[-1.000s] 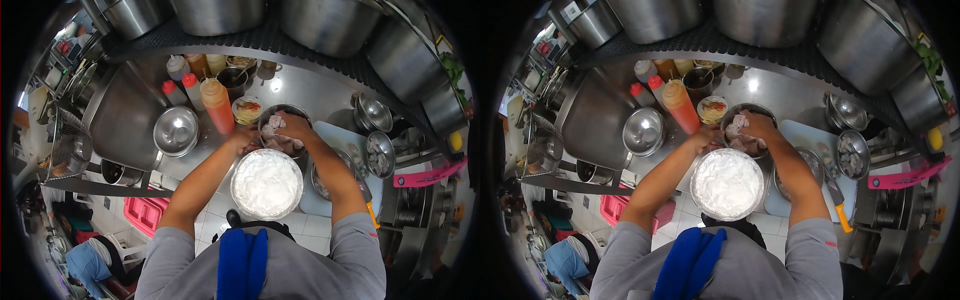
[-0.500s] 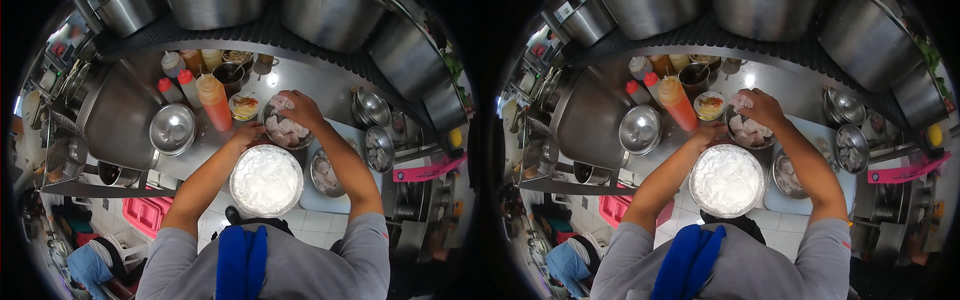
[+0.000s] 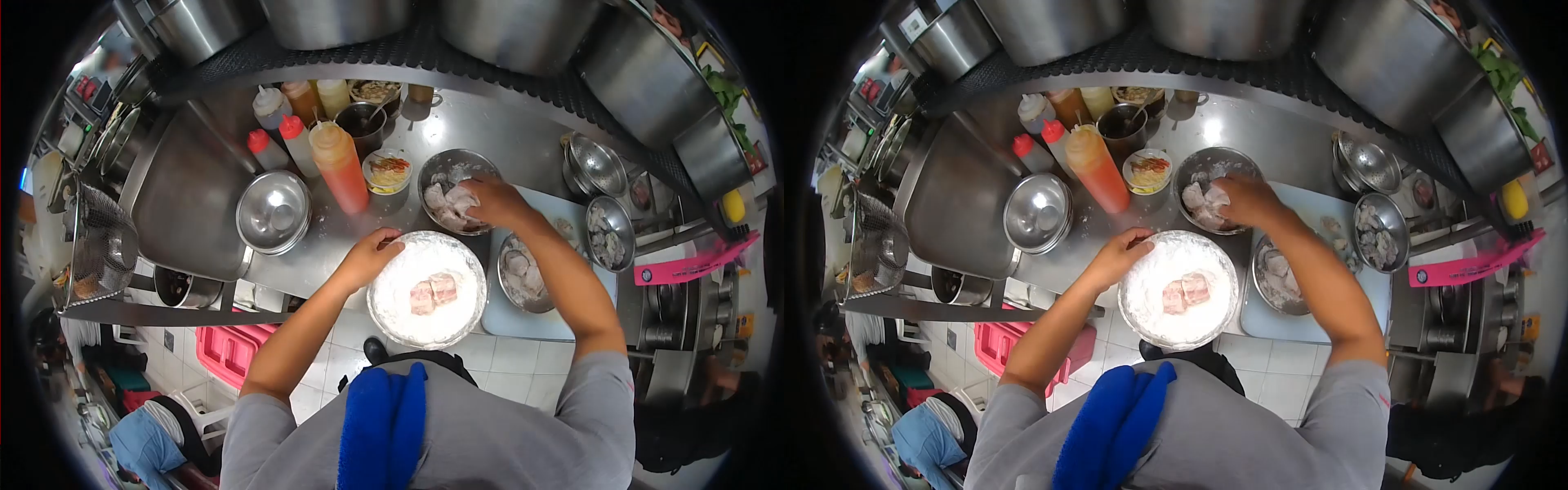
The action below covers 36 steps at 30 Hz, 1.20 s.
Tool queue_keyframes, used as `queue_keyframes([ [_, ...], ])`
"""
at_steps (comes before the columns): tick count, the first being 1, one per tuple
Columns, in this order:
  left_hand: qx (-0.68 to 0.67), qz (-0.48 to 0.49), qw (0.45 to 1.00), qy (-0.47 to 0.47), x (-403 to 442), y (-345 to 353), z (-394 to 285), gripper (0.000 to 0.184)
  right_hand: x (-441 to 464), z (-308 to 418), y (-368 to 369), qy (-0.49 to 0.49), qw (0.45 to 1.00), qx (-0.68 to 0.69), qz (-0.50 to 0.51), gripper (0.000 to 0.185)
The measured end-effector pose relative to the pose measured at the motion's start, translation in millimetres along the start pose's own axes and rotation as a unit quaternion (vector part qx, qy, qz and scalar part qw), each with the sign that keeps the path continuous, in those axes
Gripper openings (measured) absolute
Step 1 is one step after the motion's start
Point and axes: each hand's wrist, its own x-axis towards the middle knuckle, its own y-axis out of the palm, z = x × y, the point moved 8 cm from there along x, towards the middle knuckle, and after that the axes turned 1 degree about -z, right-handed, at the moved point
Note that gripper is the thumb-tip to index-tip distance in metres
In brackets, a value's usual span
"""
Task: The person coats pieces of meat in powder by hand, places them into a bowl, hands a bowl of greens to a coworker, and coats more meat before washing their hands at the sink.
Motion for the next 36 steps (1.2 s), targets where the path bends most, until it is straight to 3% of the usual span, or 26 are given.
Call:
queue_keyframes([
  [1, 0.0, 0.001, 1.0, -0.002, -5, 5, 8, 0.043, 9, -13, 9, -0.002, 0.992, -0.121, 0.022, 0.062],
  [2, 0.076, -0.042, 0.994, 0.066, -8, 4, 5, 0.043, 15, -16, 12, -0.001, 0.992, -0.12, 0.023, 0.062],
  [3, 0.151, -0.084, 0.976, 0.132, -12, 4, 2, 0.042, 18, -25, 30, 0.037, 0.984, -0.139, 0.102, 0.068],
  [4, 0.15, -0.1, 0.975, 0.128, -19, 5, -3, 0.04, 17, -32, 45, 0.074, 0.968, -0.155, 0.183, 0.075],
  [7, 0.121, -0.163, 0.971, 0.129, -22, -5, 4, 0.036, 26, -42, 46, 0.099, 0.976, -0.084, 0.172, 0.08],
  [12, 0.14, -0.207, 0.954, 0.167, -24, -4, 9, 0.031, 21, -48, 53, 0.04, 0.986, -0.128, 0.102, 0.073],
  [14, 0.112, -0.219, 0.961, 0.127, -25, -6, 15, 0.03, 14, -43, 58, 0.042, 0.983, -0.061, 0.169, 0.064],
  [18, 0.04, -0.222, 0.971, 0.081, -24, -6, 24, 0.033, 7, -37, 64, 0.086, 0.977, -0.032, 0.193, 0.061],
  [28, -0.018, -0.26, 0.961, 0.095, -33, -2, 22, 0.033, 14, -39, 64, 0.014, 0.99, -0.001, 0.143, 0.064],
  [30, -0.013, -0.261, 0.961, 0.087, -33, -2, 24, 0.033, 16, -37, 57, -0.035, 0.987, 0.087, 0.127, 0.063],
  [31, -0.013, -0.264, 0.96, 0.086, -32, -3, 25, 0.033, 18, -30, 55, -0.038, 0.987, 0.087, 0.128, 0.063],
  [33, 0.008, -0.268, 0.959, 0.094, -31, -3, 27, 0.033, 8, -37, 66, 0.119, 0.967, 0.002, 0.225, 0.062],
  [36, 0.008, -0.264, 0.96, 0.094, -32, -3, 27, 0.033, 7, -26, 73, 0.088, 0.971, -0.102, 0.196, 0.068],
])
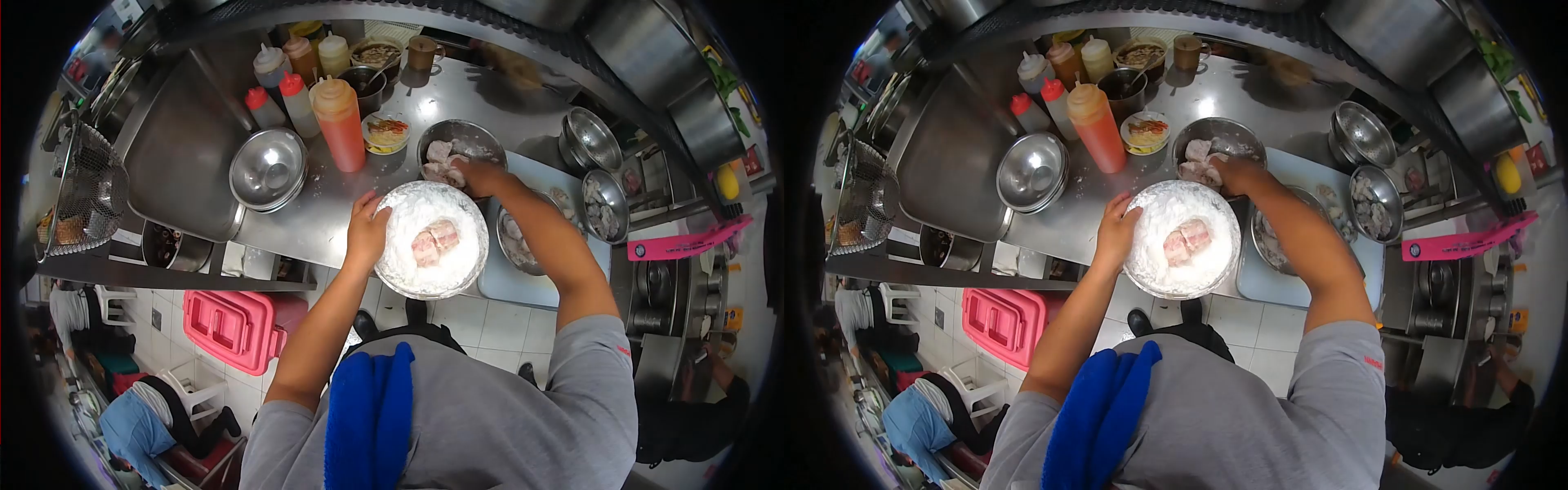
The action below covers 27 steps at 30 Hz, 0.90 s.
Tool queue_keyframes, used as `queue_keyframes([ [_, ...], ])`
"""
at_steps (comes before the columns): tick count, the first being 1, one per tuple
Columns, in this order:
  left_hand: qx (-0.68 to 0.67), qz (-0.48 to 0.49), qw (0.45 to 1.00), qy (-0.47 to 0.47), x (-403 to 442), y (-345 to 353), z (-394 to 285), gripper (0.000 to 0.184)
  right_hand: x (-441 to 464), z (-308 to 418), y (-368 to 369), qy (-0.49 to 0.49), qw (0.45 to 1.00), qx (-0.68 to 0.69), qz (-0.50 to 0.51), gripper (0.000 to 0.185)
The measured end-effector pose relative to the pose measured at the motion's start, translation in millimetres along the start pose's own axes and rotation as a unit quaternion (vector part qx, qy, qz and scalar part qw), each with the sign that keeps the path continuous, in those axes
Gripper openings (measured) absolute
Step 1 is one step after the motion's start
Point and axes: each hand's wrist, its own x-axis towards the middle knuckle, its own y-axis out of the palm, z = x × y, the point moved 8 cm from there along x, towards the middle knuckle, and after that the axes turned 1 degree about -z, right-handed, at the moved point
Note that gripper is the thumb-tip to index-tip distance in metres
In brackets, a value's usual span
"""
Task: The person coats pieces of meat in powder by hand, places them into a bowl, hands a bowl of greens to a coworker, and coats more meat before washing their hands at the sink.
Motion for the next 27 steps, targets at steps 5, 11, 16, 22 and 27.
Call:
queue_keyframes([
  [5, -0.012, 0.001, 1.0, -0.003, 2, 1, 5, 0.033, 2, 0, -4, -0.007, 1.0, -0.008, -0.025, 0.07],
  [11, -0.005, 0.013, 1.0, -0.001, 0, 0, 1, 0.033, 7, -32, -33, -0.015, 0.991, 0.108, -0.078, 0.064],
  [16, -0.014, 0.016, 1.0, -0.002, 0, 2, 2, 0.033, -26, -30, -80, -0.042, 0.916, 0.379, -0.121, 0.064],
  [22, 0.005, 0.021, 1.0, 0.002, 0, 2, -1, 0.033, -115, 101, -74, -0.156, 0.942, 0.247, -0.165, 0.056],
  [27, -0.04, 0.025, 0.998, -0.046, -1, 3, -2, 0.034, -152, 146, -49, -0.167, 0.956, 0.062, -0.233, 0.08],
])
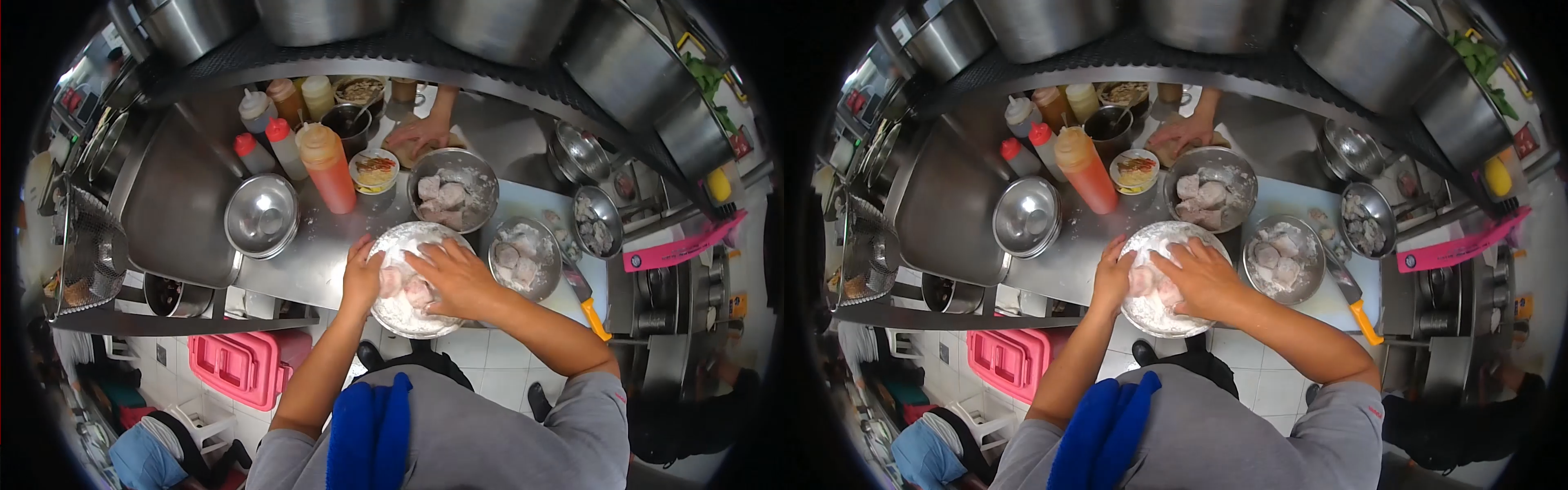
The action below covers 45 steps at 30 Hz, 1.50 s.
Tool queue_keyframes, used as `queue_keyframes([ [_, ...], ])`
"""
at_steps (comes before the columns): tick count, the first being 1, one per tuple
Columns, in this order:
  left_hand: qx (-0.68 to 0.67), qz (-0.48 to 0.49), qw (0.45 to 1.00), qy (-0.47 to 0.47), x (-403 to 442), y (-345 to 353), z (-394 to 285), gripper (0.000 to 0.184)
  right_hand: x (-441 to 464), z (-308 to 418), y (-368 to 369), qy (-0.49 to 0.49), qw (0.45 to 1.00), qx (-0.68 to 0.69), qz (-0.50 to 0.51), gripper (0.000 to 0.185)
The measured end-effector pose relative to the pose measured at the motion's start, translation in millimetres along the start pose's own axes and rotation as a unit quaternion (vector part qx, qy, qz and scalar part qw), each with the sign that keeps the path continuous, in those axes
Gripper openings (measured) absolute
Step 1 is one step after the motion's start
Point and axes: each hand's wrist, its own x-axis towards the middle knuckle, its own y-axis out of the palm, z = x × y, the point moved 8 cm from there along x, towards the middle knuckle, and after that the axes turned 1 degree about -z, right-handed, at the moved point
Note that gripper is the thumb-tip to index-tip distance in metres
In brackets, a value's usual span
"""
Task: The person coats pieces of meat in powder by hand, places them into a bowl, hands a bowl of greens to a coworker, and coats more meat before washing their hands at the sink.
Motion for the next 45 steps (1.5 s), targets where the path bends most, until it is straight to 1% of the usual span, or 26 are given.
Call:
queue_keyframes([
  [1, -0.027, -0.001, 1.0, -0.007, 0, 1, 4, 0.035, -3, 4, 8, -0.007, 0.998, -0.058, -0.007, 0.088],
  [4, -0.135, 0.012, 0.99, -0.048, 7, 6, 26, 0.038, -5, 9, 34, -0.015, 0.992, -0.115, 0.042, 0.084],
  [5, -0.159, 0.022, 0.986, -0.056, 8, 6, 28, 0.038, -2, 6, 31, -0.016, 0.994, -0.108, -0.027, 0.071],
  [6, -0.182, 0.028, 0.981, -0.063, 8, 8, 30, 0.038, 0, -1, 35, -0.008, 0.994, -0.11, -0.026, 0.071],
  [8, -0.214, 0.028, 0.974, -0.072, 5, 12, 21, 0.038, 10, -19, 44, 0.038, 0.988, -0.147, 0.017, 0.057],
  [9, -0.184, 0.022, 0.981, -0.051, 6, 10, 22, 0.039, 11, -24, 40, 0.031, 0.983, -0.175, -0.032, 0.05],
  [10, -0.154, 0.012, 0.987, -0.033, 6, 6, 26, 0.039, 12, -19, 29, 0.027, 0.984, -0.171, -0.03, 0.05],
  [12, -0.146, 0.002, 0.989, -0.016, 5, 5, 29, 0.039, 12, -25, 3, 0.162, 0.985, -0.044, 0.037, 0.058],
  [15, -0.152, -0.005, 0.988, -0.011, 3, 6, 23, 0.038, 9, -17, 7, 0.173, 0.98, -0.028, 0.088, 0.064],
  [18, -0.14, -0.007, 0.99, -0.008, 0, 5, 17, 0.036, 11, -6, 34, 0.154, 0.983, -0.089, 0.046, 0.071],
  [19, -0.121, -0.01, 0.993, -0.003, -1, 4, 14, 0.036, 13, -3, 48, 0.114, 0.988, -0.102, 0.013, 0.061],
  [20, -0.102, -0.012, 0.995, 0.004, -2, 3, 11, 0.035, 16, -7, 59, 0.114, 0.988, -0.103, 0.012, 0.061],
  [22, -0.097, -0.014, 0.995, 0.006, -3, 2, 7, 0.035, 22, -26, 68, 0.167, 0.976, -0.14, 0.012, 0.045],
  [23, -0.086, -0.013, 0.996, 0.01, -4, 1, 5, 0.035, 22, -26, 53, 0.164, 0.962, -0.218, -0.017, 0.035],
  [24, -0.074, -0.011, 0.997, 0.012, -4, 1, 4, 0.036, 20, -35, 42, 0.185, 0.963, -0.193, -0.039, 0.045],
  [26, -0.063, -0.011, 0.998, 0.015, -3, 1, 3, 0.036, 16, -22, 10, 0.241, 0.97, -0.028, 0.017, 0.062],
  [27, -0.074, -0.009, 0.997, 0.016, -2, 1, 4, 0.036, 13, -16, 5, 0.244, 0.969, -0.028, 0.021, 0.062],
  [29, -0.087, 0.0, 0.996, 0.015, -2, 3, 8, 0.036, 8, -9, 10, 0.26, 0.964, 0.012, 0.06, 0.081],
  [32, -0.092, -0.004, 0.995, 0.026, 0, 3, 8, 0.036, 2, 0, 50, 0.281, 0.951, -0.013, 0.127, 0.087],
  [34, -0.091, -0.002, 0.995, 0.028, 0, 3, 7, 0.036, 3, -1, 61, 0.273, 0.956, -0.035, 0.099, 0.082],
  [37, -0.074, 0.003, 0.997, 0.037, -1, 1, 6, 0.035, 4, -20, 54, 0.305, 0.937, -0.16, 0.056, 0.078],
  [38, -0.063, 0.004, 0.997, 0.044, 0, 2, 5, 0.035, 1, -16, 43, 0.31, 0.935, -0.163, 0.052, 0.078],
  [40, -0.067, 0.004, 0.997, 0.046, 1, 4, 5, 0.035, -4, -2, 18, 0.324, 0.944, -0.058, 0.027, 0.08],
  [42, -0.068, 0.005, 0.997, 0.043, 0, 4, 5, 0.035, -9, 12, 20, 0.325, 0.944, -0.052, 0.032, 0.084],
  [44, -0.068, 0.01, 0.997, 0.033, 0, 3, 4, 0.035, -13, 12, 46, 0.339, 0.931, -0.097, 0.093, 0.075],
  [45, -0.075, 0.011, 0.997, 0.031, 1, 4, 5, 0.035, -13, 7, 56, 0.346, 0.929, -0.097, 0.089, 0.075],
])
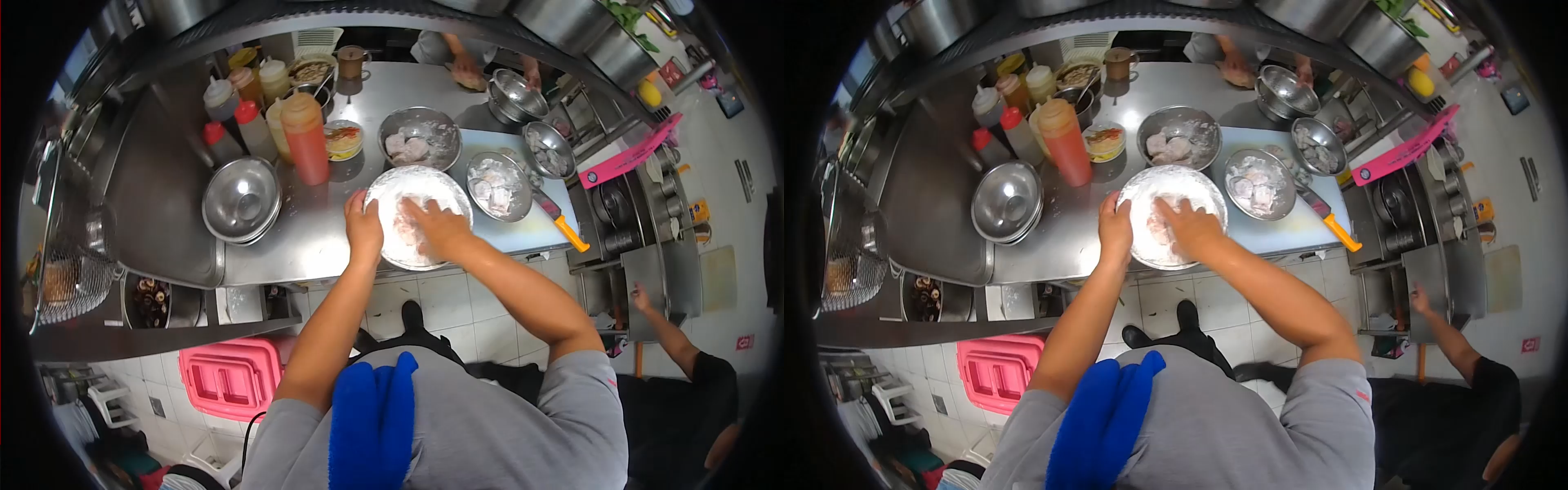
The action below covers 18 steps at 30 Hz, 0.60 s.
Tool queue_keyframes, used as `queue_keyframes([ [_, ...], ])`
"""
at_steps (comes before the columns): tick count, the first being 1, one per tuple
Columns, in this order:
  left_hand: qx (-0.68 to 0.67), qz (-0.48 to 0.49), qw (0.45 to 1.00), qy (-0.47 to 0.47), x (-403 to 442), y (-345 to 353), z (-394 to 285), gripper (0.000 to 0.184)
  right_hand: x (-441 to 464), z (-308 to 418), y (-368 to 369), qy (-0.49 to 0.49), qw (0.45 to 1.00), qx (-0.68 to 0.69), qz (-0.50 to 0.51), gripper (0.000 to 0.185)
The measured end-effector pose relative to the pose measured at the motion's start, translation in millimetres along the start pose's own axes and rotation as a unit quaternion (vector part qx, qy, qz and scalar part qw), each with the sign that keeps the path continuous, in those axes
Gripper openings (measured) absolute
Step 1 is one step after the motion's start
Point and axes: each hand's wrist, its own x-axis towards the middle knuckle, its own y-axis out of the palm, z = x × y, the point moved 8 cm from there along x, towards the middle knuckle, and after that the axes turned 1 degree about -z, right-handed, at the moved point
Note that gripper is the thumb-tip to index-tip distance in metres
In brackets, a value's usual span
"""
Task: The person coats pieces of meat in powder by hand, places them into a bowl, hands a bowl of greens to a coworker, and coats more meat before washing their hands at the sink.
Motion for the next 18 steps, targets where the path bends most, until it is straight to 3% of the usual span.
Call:
queue_keyframes([
  [3, -0.016, 0.009, 1.0, 0.006, 3, 1, 4, 0.035, 11, -12, 9, -0.006, 1.0, 0.026, -0.013, 0.062],
  [5, -0.006, 0.016, 1.0, 0.004, 4, 5, 5, 0.035, 13, -17, -21, -0.034, 0.986, -0.041, -0.155, 0.054],
  [7, 0.009, 0.008, 1.0, 0.0, 3, -2, 4, 0.035, 5, -19, -33, -0.064, 0.989, 0.011, -0.131, 0.058],
  [10, 0.019, 0.004, 1.0, 0.002, -1, -1, -4, 0.036, -2, -17, -24, -0.029, 0.997, 0.069, 0.008, 0.083],
  [13, 0.003, -0.005, 1.0, -0.01, -2, 0, -4, 0.036, 2, -8, 6, -0.058, 0.997, 0.05, 0.033, 0.081],
  [15, 0.013, -0.001, 1.0, -0.007, -1, -1, -2, 0.036, 10, -16, 9, -0.05, 0.996, 0.071, 0.028, 0.074],
  [17, 0.018, 0.002, 1.0, -0.003, 0, 0, -1, 0.036, 13, -27, -11, -0.054, 0.995, 0.015, -0.077, 0.066],
  [18, 0.022, 0.001, 1.0, -0.003, 1, 0, 0, 0.036, 9, -32, -18, -0.08, 0.99, 0.058, -0.097, 0.056],
])
